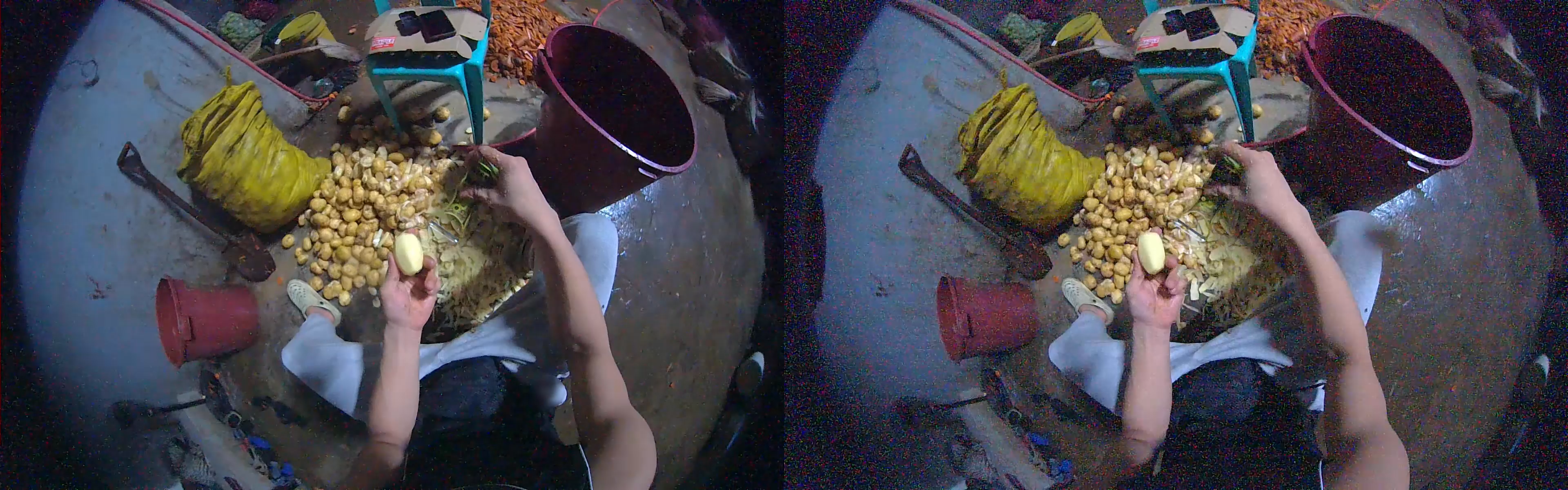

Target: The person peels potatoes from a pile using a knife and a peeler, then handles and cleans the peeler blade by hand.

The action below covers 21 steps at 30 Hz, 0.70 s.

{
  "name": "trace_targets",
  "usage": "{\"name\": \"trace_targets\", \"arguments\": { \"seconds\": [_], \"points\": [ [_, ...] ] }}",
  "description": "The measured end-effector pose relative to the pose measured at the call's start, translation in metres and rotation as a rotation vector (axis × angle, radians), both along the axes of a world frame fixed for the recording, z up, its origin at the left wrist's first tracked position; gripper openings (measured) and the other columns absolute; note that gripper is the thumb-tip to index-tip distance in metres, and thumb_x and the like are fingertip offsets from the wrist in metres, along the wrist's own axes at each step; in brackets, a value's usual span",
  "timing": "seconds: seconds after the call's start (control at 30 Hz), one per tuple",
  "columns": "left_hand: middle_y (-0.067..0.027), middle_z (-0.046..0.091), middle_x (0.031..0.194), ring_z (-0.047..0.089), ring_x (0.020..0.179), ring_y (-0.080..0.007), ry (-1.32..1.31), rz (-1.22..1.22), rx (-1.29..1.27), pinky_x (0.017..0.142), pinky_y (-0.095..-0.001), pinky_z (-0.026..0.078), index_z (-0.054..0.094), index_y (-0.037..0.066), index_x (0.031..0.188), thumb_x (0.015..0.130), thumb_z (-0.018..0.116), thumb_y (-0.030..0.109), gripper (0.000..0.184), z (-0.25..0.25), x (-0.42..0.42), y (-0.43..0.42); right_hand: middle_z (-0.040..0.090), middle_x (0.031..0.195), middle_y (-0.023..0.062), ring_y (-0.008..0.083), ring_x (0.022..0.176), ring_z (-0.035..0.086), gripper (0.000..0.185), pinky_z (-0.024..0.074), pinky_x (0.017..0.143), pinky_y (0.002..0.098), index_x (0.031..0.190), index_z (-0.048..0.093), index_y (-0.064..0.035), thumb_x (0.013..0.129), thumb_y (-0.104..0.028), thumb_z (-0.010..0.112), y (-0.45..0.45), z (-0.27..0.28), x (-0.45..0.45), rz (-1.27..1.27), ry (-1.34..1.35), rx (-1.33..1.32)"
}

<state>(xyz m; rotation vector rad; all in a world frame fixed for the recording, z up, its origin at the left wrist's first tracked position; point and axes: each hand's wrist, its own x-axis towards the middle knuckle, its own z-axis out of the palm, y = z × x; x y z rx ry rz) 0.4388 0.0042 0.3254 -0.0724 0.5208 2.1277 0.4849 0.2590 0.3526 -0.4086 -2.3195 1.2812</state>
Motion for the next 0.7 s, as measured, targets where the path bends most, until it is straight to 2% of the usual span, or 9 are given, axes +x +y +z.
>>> {"name": "trace_targets", "arguments": {
  "seconds": [0.03,0.07,0.27,0.37,0.43,0.5,0.57,0.67,0.7],
  "points": [
    [-0.0134,0.065,0.087,0.049,0.059,-0.0172,-0.018,0.012,-0.038,0.054,-0.0283,0.039,0.038,0.015,0.142,0.100,0.039,0.045,0.052,0.005,0.002,0.002,0.068,0.092,0.0112,0.0148,0.084,0.061,0.047,0.0496,0.082,0.0316,0.106,0.060,-0.0021,0.067,-0.011,0.085,0.001,-0.004,0.000,-0.013,0.025,0.041],
    [-0.0119,0.066,0.083,0.045,0.053,-0.0154,-0.035,0.024,-0.076,0.050,-0.0275,0.035,0.038,0.016,0.141,0.100,0.038,0.044,0.050,0.009,0.003,0.003,0.068,0.092,0.0112,0.0148,0.084,0.061,0.047,0.0496,0.082,0.0316,0.106,0.060,-0.0021,0.067,-0.011,0.085,0.002,-0.007,0.001,-0.014,0.025,0.040],
    [-0.0129,0.066,0.083,0.045,0.053,-0.0155,-0.045,-0.009,-0.027,0.050,-0.0273,0.035,0.038,0.015,0.142,0.100,0.038,0.043,0.050,0.002,0.000,0.006,0.068,0.094,0.0130,0.0179,0.089,0.065,0.045,0.0497,0.082,0.0327,0.107,0.061,-0.0028,0.068,-0.008,0.083,0.005,-0.007,0.007,-0.022,0.018,0.047],
    [-0.0126,0.065,0.082,0.048,0.057,-0.0162,-0.045,0.008,-0.110,0.051,-0.0270,0.035,0.046,0.013,0.134,0.100,0.040,0.043,0.046,0.007,0.001,0.013,0.068,0.100,0.0165,0.0257,0.096,0.067,0.044,0.0506,0.084,0.0361,0.110,0.062,-0.0040,0.071,-0.011,0.080,0.009,-0.007,0.012,-0.033,-0.137,0.029],
    [-0.0121,0.064,0.081,0.050,0.059,-0.0170,0.028,0.019,-0.251,0.052,-0.0276,0.036,0.050,0.012,0.128,0.099,0.042,0.043,0.044,-0.011,-0.003,0.019,0.065,0.107,0.0229,0.0403,0.098,0.063,0.038,0.0527,0.084,0.0431,0.122,0.059,-0.0050,0.083,-0.006,0.055,0.009,-0.001,0.016,-0.149,-0.607,0.243],
    [-0.0104,0.063,0.080,0.055,0.064,-0.0195,0.227,0.046,-0.496,0.056,-0.0306,0.041,0.056,0.008,0.111,0.098,0.046,0.043,0.039,-0.051,-0.017,0.028,0.066,0.105,0.0226,0.0406,0.096,0.063,0.037,0.0530,0.082,0.0447,0.120,0.060,-0.0060,0.085,-0.005,0.049,0.014,-0.006,0.023,-0.157,-0.651,0.277],
    [-0.0111,0.063,0.080,0.060,0.064,-0.0207,0.254,-0.007,-0.648,0.055,-0.0328,0.046,0.056,0.005,0.109,0.098,0.048,0.037,0.035,-0.108,-0.034,0.027,0.066,0.103,0.0223,0.0409,0.095,0.064,0.037,0.0533,0.080,0.0463,0.119,0.062,-0.0070,0.087,-0.003,0.043,0.021,-0.004,0.031,-0.171,-0.690,0.320],
    [-0.0095,0.064,0.077,0.061,0.056,-0.0176,0.345,-0.103,-0.925,0.046,-0.0300,0.044,0.057,0.004,0.102,0.098,0.049,0.030,0.027,-0.147,-0.036,0.037,0.067,0.098,0.0168,0.0272,0.092,0.065,0.051,0.0485,0.083,0.0382,0.108,0.063,-0.0003,0.068,-0.023,0.083,0.036,0.008,0.047,0.198,-0.222,0.020],
    [-0.0076,0.063,0.076,0.059,0.055,-0.0160,0.438,-0.188,-0.888,0.045,-0.0285,0.043,0.058,0.005,0.102,0.098,0.048,0.030,0.027,-0.134,-0.037,0.061,0.067,0.096,0.0150,0.0235,0.091,0.064,0.054,0.0477,0.082,0.0364,0.107,0.063,-0.0003,0.065,-0.025,0.085,0.037,0.013,0.052,0.287,-0.174,-0.020]
  ]
}}
